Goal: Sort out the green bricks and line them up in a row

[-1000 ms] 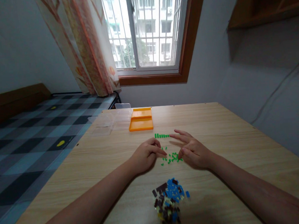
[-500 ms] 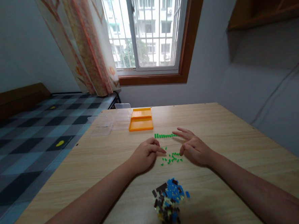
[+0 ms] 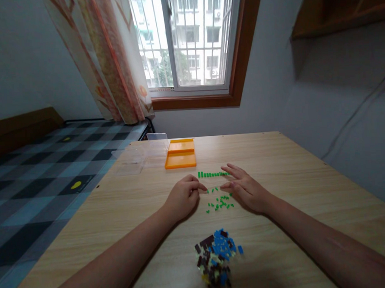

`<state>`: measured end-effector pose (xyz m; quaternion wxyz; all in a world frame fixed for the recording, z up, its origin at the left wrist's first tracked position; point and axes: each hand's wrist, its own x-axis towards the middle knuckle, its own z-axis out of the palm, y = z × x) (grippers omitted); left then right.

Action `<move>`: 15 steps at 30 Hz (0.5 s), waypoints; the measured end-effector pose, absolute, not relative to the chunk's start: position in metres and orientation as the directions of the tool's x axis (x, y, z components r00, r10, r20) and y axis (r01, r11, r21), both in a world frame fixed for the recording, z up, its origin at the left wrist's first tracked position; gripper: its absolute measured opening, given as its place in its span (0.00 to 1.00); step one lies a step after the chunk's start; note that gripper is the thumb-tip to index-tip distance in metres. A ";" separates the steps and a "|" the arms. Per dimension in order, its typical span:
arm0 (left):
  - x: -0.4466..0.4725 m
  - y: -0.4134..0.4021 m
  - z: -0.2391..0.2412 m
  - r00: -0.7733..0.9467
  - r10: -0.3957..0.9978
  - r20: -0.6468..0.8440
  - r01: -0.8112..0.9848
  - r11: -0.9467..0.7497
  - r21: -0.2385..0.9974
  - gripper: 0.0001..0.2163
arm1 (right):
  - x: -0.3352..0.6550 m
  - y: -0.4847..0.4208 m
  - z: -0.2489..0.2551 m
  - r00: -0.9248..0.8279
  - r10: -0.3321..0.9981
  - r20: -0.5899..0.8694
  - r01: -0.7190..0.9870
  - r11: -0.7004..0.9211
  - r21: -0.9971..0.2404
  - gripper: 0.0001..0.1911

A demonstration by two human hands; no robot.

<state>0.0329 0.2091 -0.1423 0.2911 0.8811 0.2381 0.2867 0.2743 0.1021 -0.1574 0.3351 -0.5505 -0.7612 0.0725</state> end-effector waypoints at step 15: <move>0.029 0.207 -0.139 0.821 0.489 0.293 0.231 -0.755 0.613 0.17 | 0.280 0.102 -0.160 -0.088 0.849 0.521 0.757 0.397 -0.519 0.25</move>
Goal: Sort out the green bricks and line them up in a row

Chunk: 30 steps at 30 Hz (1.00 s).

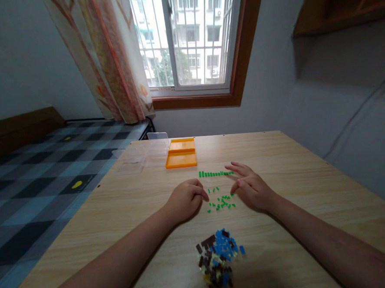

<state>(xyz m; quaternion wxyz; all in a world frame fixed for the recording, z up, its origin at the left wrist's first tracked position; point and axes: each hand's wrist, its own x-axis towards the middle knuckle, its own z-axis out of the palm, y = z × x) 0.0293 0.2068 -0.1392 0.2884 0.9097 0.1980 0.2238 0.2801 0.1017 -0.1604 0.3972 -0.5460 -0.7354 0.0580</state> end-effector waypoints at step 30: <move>0.027 0.196 -0.131 0.923 0.240 0.302 0.136 -0.935 0.328 0.17 | 0.277 0.100 -0.158 -0.202 0.856 0.476 0.765 0.442 -0.469 0.24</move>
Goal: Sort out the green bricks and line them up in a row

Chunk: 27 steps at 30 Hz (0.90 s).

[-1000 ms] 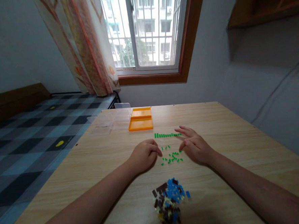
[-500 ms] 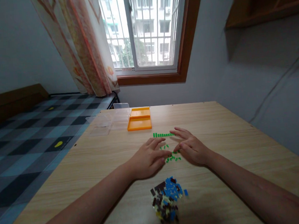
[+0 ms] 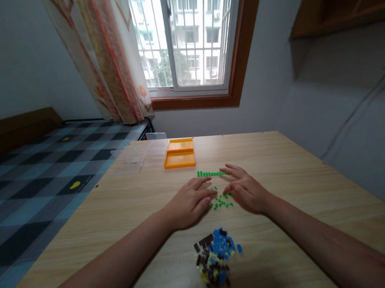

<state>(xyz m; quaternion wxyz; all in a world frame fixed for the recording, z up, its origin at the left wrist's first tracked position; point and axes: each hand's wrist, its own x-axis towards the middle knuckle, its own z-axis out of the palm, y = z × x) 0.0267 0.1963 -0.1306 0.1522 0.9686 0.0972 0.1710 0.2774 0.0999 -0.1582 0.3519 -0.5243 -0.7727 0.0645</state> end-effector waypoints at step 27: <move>0.024 0.196 -0.127 0.832 0.271 0.484 0.068 -0.916 0.396 0.10 | 0.280 0.100 -0.152 -0.140 0.814 0.564 0.742 0.463 -0.484 0.21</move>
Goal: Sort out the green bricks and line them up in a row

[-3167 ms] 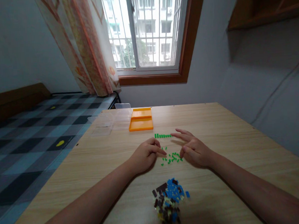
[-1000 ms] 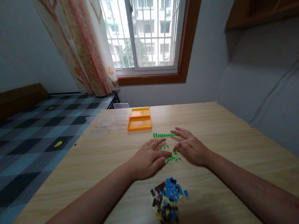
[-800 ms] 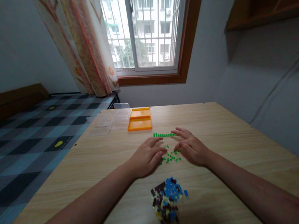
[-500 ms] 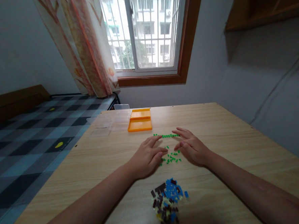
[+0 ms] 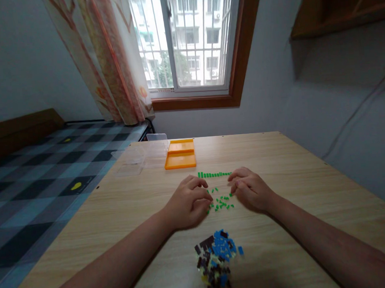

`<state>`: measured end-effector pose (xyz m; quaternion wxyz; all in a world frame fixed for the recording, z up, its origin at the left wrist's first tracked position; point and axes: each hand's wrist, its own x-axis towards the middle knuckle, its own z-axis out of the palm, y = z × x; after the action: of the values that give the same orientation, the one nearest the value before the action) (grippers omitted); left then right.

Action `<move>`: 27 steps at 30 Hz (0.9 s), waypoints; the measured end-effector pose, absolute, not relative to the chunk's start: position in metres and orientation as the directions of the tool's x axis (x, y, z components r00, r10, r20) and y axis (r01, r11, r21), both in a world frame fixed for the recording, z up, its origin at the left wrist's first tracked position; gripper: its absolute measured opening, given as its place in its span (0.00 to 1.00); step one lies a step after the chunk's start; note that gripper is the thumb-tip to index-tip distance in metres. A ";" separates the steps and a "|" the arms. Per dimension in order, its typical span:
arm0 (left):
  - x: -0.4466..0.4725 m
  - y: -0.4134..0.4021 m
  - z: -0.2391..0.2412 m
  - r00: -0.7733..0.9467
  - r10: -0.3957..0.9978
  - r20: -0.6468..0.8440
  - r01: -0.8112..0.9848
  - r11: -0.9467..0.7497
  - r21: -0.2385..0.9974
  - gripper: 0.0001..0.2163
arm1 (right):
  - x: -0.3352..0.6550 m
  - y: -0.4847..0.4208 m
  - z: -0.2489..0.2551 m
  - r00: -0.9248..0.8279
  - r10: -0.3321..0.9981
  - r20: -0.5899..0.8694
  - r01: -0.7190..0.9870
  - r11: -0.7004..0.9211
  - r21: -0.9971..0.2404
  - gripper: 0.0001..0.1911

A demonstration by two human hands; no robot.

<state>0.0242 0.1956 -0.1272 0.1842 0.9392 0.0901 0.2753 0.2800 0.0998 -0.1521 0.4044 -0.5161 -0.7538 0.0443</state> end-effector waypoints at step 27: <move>0.033 0.205 -0.145 0.686 0.476 0.550 0.231 -0.860 0.455 0.17 | 0.241 0.091 -0.144 -0.397 0.770 0.500 0.734 0.594 -0.330 0.10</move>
<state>0.0328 0.2051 -0.1449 0.1779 0.9008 0.1960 0.3442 0.2414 0.0912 -0.1439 0.3144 -0.4499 -0.8354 0.0282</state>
